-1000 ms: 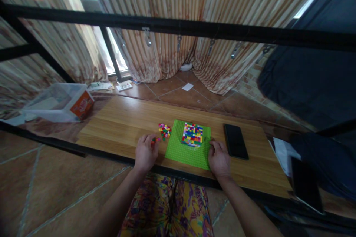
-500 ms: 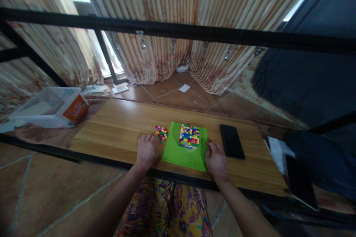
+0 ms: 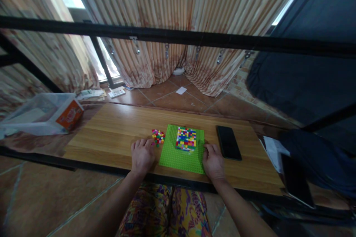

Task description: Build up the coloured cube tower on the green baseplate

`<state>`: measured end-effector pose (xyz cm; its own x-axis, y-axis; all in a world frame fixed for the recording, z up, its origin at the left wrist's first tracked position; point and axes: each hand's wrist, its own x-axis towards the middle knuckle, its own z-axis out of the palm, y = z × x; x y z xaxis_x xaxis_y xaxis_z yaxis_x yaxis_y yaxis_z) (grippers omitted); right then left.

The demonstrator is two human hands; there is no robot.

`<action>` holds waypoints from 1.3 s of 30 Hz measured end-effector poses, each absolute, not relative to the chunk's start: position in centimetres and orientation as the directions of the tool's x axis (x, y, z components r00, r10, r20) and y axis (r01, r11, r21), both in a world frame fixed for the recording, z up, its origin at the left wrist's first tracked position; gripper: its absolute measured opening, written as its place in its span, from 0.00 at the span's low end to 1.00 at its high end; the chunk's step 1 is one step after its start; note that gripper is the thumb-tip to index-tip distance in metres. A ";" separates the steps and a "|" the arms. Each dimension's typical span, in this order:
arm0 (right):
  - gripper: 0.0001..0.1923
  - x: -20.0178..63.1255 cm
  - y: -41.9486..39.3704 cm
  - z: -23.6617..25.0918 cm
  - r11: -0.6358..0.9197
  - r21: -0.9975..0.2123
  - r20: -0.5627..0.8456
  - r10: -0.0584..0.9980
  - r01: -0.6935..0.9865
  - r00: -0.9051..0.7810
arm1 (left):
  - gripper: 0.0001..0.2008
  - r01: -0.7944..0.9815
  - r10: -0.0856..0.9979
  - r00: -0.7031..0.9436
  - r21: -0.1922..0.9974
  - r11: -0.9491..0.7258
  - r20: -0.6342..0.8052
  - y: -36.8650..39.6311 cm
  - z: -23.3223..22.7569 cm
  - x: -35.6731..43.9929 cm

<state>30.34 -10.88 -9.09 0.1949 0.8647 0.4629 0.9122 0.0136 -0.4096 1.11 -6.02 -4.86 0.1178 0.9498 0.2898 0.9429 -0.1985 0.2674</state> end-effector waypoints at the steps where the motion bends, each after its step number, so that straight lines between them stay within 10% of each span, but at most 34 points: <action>1: 0.13 30.3 -10.9 -9.1 0.011 -0.409 0.461 0.866 0.912 0.196 | 0.13 0.943 0.951 0.109 0.272 -0.191 0.290 -6.0 -4.7 1.2; 39: 0.12 30.2 -10.8 -8.9 0.001 -0.399 0.460 0.866 0.917 0.199 | 0.16 0.893 0.931 0.287 0.289 -0.345 0.224 -5.4 -3.3 2.1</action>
<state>30.23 -10.83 -8.95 0.1989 0.8655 0.4596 0.9167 0.0014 -0.3995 2.10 -5.39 -3.26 0.2872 0.9313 0.2242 0.8929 -0.3450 0.2894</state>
